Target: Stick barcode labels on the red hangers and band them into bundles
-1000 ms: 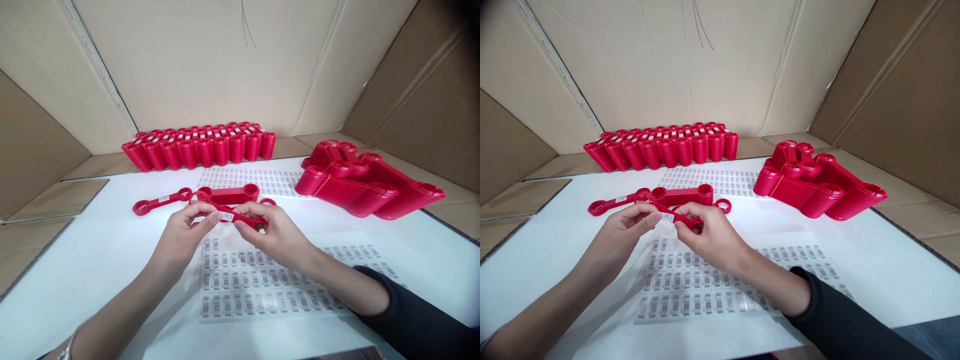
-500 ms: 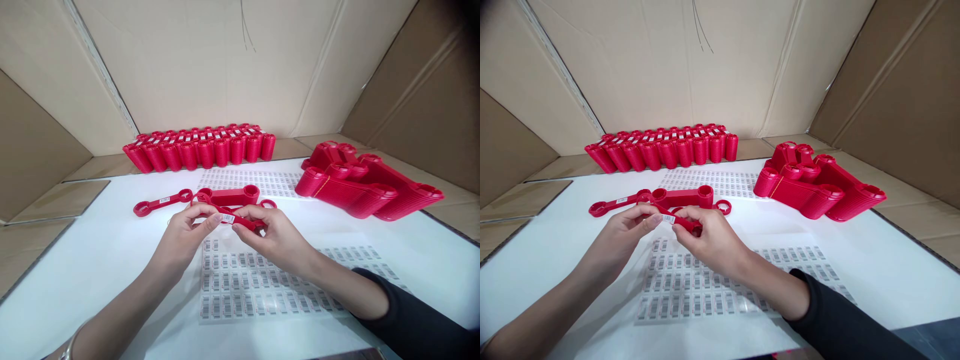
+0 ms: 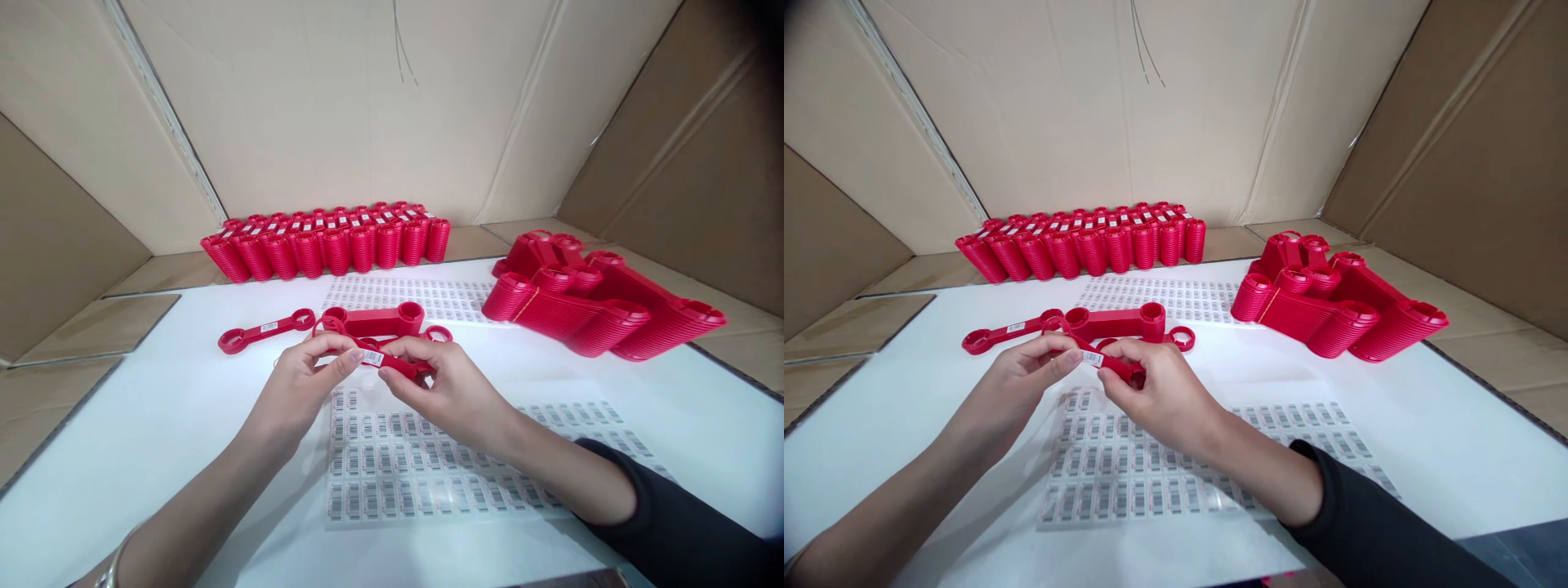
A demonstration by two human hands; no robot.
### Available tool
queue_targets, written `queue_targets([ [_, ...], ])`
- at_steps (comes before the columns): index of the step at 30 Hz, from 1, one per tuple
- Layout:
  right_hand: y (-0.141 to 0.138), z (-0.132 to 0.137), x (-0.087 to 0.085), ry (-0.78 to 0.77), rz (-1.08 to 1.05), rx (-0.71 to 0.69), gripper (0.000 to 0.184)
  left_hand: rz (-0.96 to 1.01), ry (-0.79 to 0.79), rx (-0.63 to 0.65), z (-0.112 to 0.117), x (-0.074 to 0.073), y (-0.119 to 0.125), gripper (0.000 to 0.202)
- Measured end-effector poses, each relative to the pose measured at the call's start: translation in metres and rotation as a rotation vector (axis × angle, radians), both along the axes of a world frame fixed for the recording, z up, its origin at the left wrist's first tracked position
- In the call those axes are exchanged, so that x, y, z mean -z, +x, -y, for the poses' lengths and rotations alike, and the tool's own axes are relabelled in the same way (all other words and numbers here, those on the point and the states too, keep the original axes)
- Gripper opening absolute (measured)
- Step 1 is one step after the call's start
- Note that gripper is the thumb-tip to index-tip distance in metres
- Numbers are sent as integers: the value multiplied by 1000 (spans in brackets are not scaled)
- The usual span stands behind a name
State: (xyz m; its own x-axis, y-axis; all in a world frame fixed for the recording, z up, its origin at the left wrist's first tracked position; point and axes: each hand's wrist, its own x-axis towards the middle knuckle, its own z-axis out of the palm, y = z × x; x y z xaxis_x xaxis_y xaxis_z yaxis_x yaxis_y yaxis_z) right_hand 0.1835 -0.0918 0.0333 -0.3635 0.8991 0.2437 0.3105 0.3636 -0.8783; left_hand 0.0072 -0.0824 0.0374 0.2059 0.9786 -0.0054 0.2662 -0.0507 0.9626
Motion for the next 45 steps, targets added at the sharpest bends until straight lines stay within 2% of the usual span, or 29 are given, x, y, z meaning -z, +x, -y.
queue_targets([
  [13,0,1,0,2,-11,0,12,44,-3,28,1,0,-1,20],
  [29,0,2,0,2,7,-4,13,1,-18,32,0,-2,-1,26],
  [45,-2,3,1,9,3,1,16,-23,24,-63,3,-2,5,24],
])
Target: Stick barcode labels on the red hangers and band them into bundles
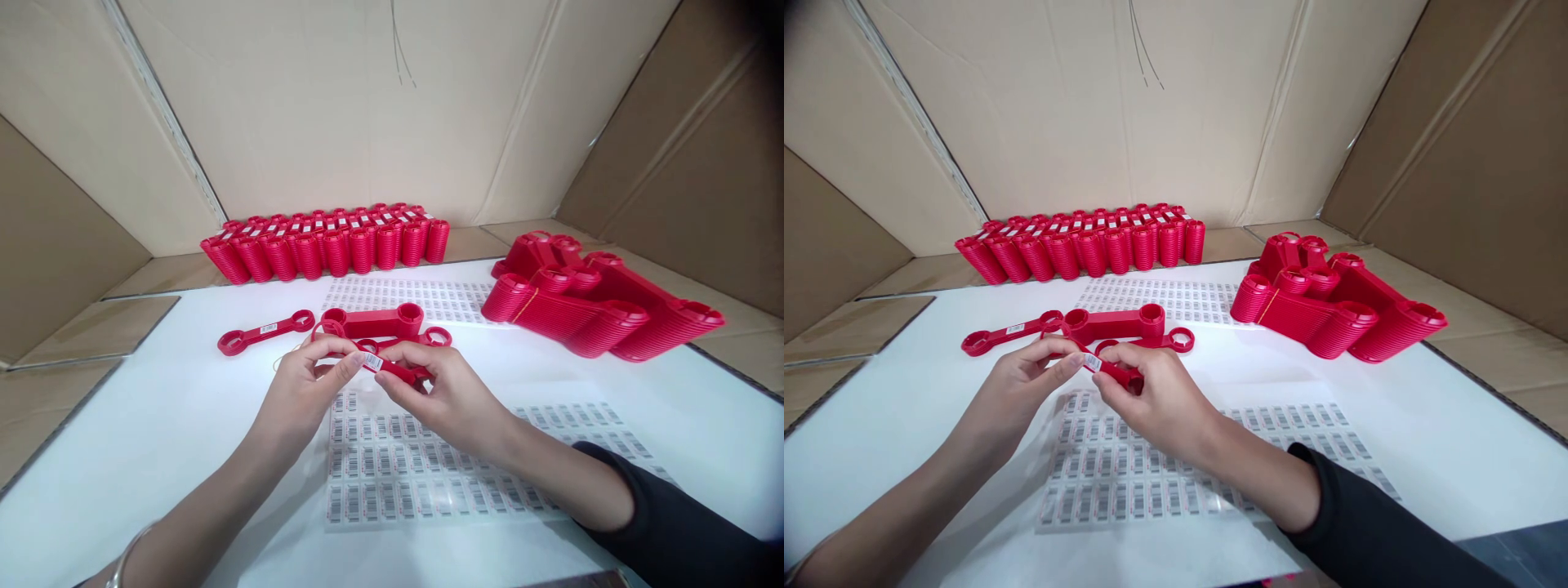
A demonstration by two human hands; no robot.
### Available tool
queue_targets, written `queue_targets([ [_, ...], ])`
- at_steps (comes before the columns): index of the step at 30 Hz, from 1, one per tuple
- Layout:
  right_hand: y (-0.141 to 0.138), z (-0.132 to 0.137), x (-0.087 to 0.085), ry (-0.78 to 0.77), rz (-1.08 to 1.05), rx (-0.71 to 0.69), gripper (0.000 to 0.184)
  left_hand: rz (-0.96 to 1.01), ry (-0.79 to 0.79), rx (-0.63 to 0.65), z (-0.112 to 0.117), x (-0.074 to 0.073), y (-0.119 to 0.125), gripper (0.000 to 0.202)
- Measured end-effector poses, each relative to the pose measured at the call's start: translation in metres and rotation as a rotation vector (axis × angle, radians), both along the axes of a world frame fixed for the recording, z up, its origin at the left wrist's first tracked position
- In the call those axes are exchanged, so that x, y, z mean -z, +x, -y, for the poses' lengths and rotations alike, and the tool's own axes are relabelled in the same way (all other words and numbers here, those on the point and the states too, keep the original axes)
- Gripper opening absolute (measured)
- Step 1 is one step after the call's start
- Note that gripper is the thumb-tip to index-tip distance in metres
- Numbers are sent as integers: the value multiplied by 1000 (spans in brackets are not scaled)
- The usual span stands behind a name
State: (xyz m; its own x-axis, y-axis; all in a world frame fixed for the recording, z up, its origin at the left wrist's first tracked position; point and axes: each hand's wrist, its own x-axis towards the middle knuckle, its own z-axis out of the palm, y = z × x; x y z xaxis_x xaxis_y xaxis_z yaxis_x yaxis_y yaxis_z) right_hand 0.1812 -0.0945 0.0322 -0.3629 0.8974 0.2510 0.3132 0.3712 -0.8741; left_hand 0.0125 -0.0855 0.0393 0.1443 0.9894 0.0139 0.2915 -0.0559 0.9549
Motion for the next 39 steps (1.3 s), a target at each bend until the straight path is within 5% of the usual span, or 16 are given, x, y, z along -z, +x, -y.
queue_targets([
  [5,-3,1,4,4,-89,57,22,-96,104,-47,5,-1,4,23],
  [12,-10,5,3,-128,-306,70,22,-210,476,-211,14,16,13,10],
  [15,-11,7,2,-130,-335,60,23,-14,559,-212,11,18,15,36],
  [17,-10,7,3,-126,-326,62,22,74,517,-177,8,17,14,48],
  [24,-11,2,8,-124,-309,53,22,36,398,-182,-9,13,0,27],
  [29,-10,0,12,-93,-249,43,23,-278,490,-69,-14,14,-6,25],
  [33,-7,-3,15,-100,-190,40,35,-329,483,-54,-19,13,-9,20],
  [36,-2,-8,15,-77,-215,85,51,-300,404,-5,-33,7,-26,24],
  [39,3,-13,14,-26,-247,174,58,-194,259,-95,-53,-2,-65,31],
])
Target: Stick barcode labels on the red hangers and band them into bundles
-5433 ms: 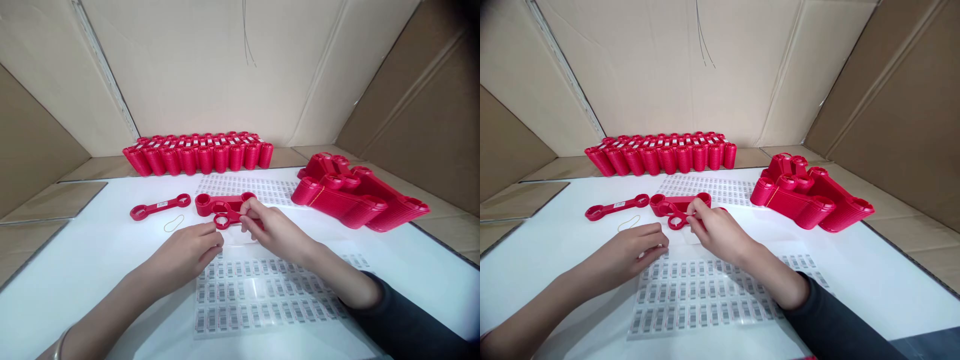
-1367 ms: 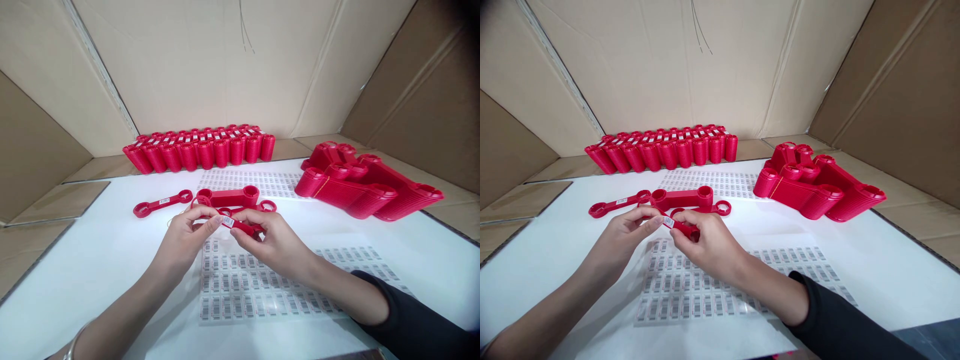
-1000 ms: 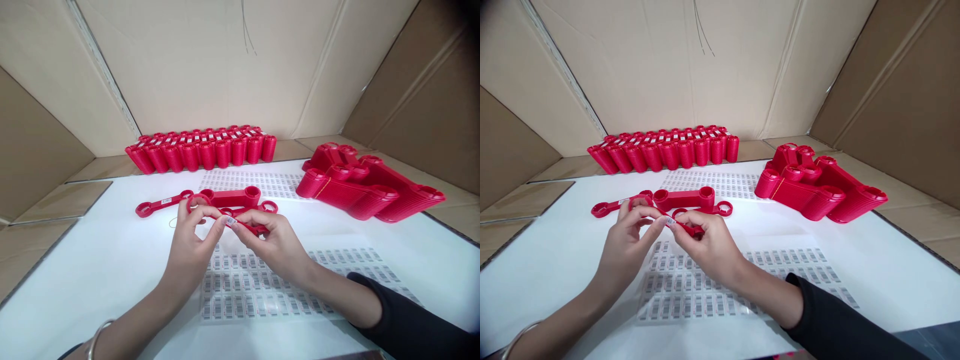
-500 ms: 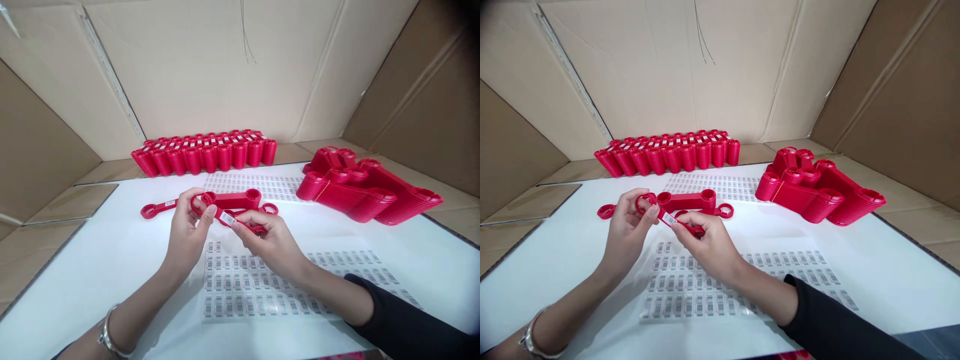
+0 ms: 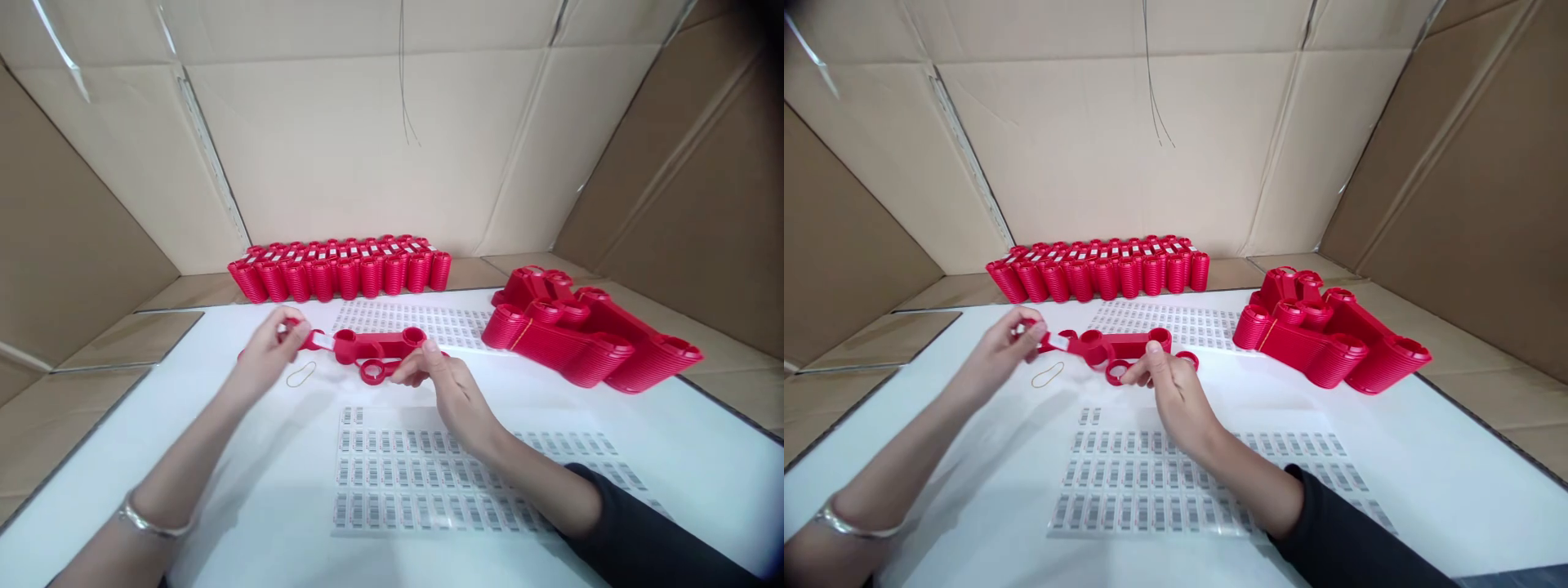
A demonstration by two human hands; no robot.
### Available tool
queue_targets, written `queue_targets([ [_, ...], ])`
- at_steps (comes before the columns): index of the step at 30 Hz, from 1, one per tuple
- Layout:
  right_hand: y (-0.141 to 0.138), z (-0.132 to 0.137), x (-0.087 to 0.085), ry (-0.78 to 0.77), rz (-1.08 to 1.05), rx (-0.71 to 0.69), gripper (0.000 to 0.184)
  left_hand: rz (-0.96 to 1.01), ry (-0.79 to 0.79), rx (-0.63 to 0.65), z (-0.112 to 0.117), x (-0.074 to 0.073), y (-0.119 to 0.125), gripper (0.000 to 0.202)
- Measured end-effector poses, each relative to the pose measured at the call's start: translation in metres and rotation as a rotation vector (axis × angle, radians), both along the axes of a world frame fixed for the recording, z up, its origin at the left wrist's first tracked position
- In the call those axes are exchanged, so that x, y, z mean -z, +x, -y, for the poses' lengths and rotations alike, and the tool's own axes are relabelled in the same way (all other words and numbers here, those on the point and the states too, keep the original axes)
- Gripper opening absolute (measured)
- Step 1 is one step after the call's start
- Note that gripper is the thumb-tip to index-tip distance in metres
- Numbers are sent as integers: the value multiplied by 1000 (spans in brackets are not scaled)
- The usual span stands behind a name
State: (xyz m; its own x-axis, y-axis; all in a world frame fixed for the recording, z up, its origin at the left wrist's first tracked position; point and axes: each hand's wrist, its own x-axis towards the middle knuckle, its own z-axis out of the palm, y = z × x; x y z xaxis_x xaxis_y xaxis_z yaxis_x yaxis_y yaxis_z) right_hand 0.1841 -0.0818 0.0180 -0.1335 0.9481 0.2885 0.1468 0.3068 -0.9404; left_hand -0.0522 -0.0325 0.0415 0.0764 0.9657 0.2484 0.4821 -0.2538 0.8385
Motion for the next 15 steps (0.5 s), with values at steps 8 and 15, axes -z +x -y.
queue_targets([
  [8,-5,18,-8,53,281,-397,13,-122,-123,-204,-26,-1,-86,51],
  [15,3,10,-2,118,374,-290,26,-550,-51,-112,-29,11,-83,43],
])
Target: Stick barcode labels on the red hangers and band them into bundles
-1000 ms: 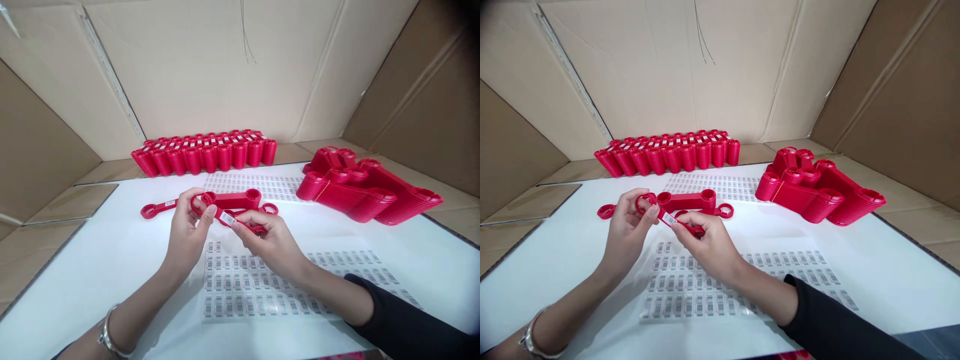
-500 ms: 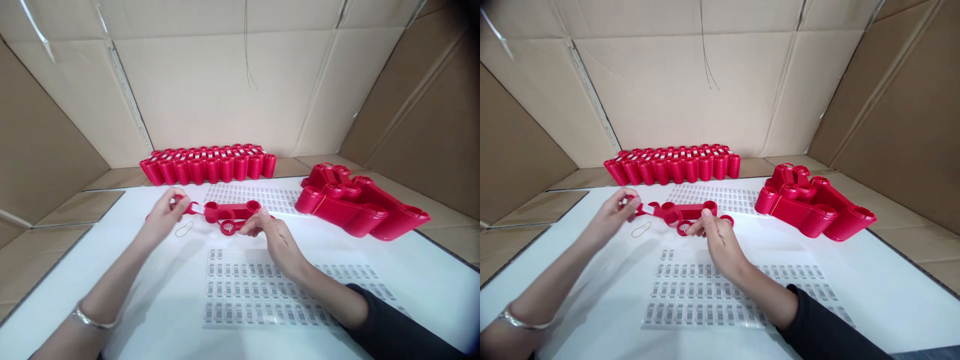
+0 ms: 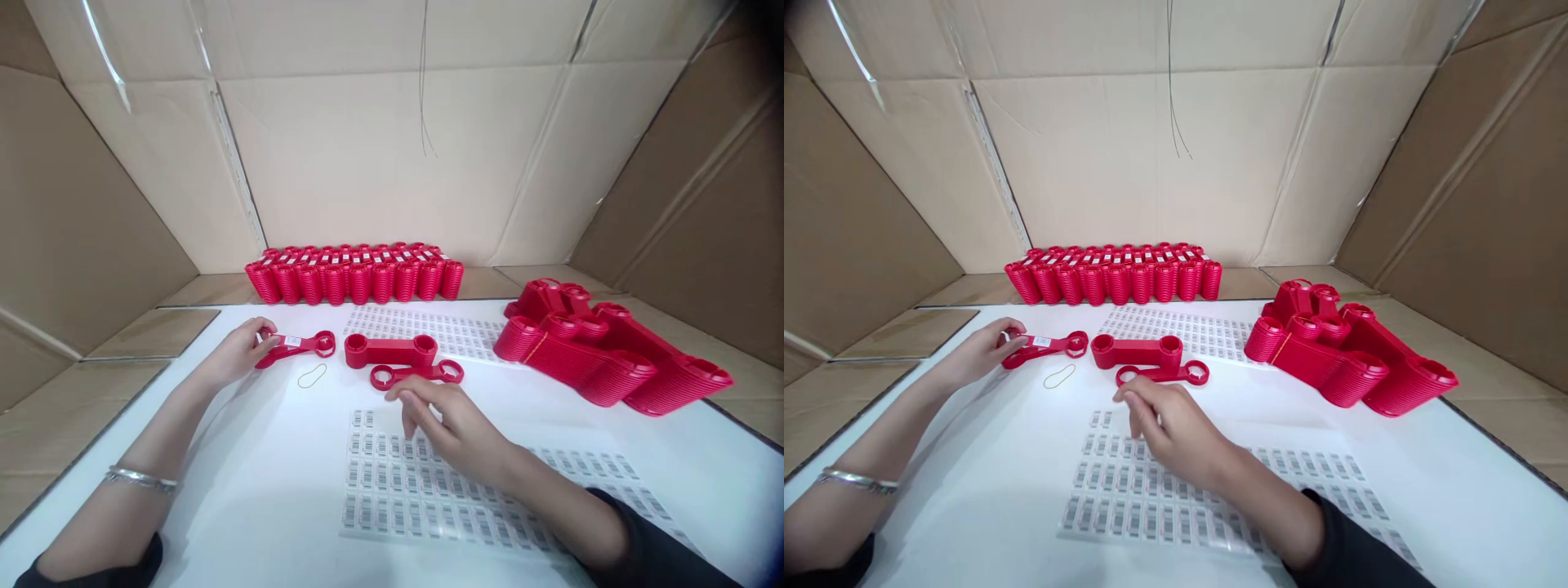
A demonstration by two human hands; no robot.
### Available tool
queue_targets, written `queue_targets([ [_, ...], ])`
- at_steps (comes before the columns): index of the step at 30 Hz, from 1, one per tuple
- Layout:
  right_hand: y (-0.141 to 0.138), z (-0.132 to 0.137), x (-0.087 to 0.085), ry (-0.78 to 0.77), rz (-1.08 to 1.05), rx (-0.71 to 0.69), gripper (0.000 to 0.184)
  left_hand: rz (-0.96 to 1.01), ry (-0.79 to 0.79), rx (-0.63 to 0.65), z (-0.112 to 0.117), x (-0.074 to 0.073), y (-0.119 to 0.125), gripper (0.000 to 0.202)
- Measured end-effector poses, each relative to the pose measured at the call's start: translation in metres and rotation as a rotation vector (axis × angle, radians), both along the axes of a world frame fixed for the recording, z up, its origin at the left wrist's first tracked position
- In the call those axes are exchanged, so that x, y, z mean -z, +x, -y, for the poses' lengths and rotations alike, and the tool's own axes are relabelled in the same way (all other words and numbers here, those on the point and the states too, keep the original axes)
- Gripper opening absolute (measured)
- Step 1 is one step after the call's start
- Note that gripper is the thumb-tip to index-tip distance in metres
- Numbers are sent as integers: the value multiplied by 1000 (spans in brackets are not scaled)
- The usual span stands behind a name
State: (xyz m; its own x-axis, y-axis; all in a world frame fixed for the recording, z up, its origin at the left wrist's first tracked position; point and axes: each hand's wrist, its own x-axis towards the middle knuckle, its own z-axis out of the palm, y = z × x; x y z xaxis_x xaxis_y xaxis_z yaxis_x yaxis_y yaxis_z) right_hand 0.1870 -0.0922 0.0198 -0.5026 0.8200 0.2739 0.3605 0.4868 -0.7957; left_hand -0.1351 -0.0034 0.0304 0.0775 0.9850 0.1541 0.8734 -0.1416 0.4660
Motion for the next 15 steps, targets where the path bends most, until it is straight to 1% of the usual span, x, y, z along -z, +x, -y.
queue_targets([
  [3,4,-9,4,-3,1,82,25,-50,-18,54,-1,4,0,44],
  [7,5,-13,7,-47,14,93,25,-103,12,93,-1,4,-3,44],
  [11,5,-14,7,-38,7,120,27,-126,54,80,-2,1,-4,46],
  [15,5,-16,5,-23,66,183,25,-163,49,62,-3,4,-5,45],
])
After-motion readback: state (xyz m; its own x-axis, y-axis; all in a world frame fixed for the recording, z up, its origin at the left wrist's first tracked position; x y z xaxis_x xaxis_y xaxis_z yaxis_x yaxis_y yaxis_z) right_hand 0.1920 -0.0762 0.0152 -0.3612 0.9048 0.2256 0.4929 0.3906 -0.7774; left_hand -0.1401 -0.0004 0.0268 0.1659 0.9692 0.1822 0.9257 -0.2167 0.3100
